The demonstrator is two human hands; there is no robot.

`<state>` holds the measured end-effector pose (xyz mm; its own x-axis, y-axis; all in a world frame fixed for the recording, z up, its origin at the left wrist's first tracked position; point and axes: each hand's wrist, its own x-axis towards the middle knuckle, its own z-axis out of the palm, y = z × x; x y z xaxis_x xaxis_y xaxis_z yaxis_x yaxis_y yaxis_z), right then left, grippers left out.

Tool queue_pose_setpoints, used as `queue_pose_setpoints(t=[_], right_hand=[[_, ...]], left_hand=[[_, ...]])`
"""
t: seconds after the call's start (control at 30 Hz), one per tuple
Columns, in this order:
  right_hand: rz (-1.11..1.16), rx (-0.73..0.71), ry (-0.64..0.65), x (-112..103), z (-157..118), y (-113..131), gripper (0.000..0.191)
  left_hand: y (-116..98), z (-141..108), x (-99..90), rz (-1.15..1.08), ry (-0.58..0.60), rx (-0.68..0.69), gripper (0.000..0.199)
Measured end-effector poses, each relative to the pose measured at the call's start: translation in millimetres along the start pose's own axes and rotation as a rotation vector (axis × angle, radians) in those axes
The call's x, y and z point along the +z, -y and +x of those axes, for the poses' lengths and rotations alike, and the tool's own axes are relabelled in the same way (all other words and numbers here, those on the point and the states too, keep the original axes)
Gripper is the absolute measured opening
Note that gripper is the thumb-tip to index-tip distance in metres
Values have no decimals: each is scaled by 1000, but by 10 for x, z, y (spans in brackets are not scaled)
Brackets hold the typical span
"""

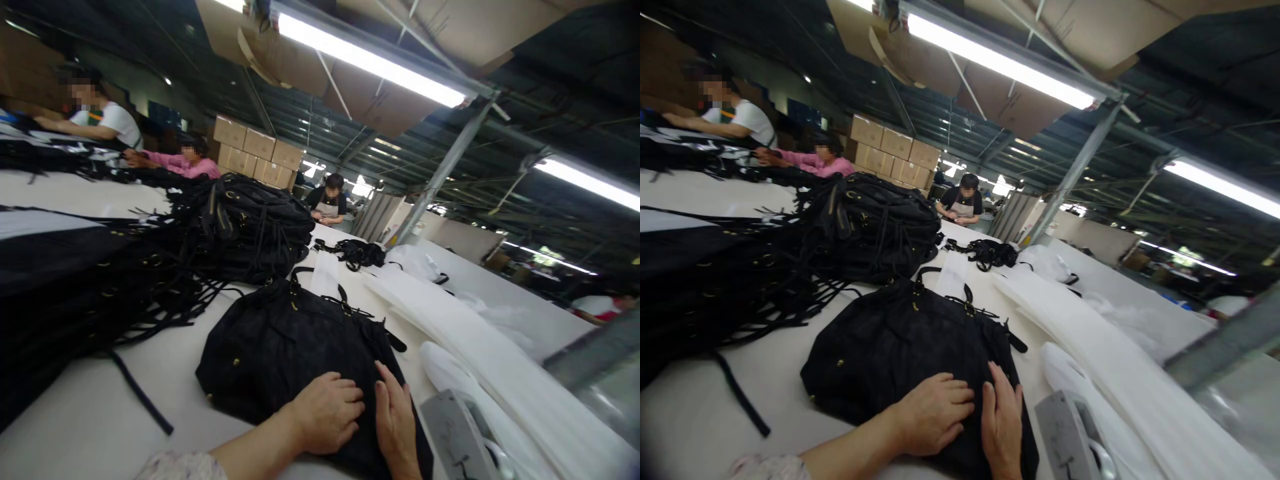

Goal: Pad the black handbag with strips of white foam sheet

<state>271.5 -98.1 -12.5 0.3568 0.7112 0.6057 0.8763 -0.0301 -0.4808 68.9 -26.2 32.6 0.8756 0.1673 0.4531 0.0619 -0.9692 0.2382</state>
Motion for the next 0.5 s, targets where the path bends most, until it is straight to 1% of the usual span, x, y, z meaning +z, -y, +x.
queue_pose_setpoints(t=[0.07, 0.13, 0.2, 0.27, 0.3, 0.33, 0.37, 0.4, 0.43, 0.5], right_hand=[[-10, 16, 25, 34, 4, -80, 49], [-58, -59, 12, 58, 12, -97, 48], [-158, -227, 5, 79, 35, -63, 45], [-257, -436, 20, 82, 122, 84, 37], [-270, -545, 54, 75, 201, 225, 32], [-253, -643, 114, 65, 304, 416, 29], [-200, -735, 198, 56, 427, 653, 28], [-105, -793, 292, 57, 561, 923, 30], [-15, -798, 381, 73, 697, 1206, 31], [208, -810, 449, 180, 925, 1724, 28]], left_hand=[[-25, -158, -64, 63, -6, -88, 34], [-73, -351, -117, 111, -20, -189, 43], [-118, -527, -130, 136, -18, -235, 51], [-133, -647, -91, 151, -6, -231, 54], [-125, -682, -52, 160, -6, -224, 54], [-108, -702, -4, 173, -15, -224, 54], [-83, -709, 50, 189, -31, -224, 53], [-54, -707, 105, 203, -50, -217, 53], [-24, -696, 156, 218, -69, -206, 53], [33, -659, 225, 239, -83, -180, 50]])
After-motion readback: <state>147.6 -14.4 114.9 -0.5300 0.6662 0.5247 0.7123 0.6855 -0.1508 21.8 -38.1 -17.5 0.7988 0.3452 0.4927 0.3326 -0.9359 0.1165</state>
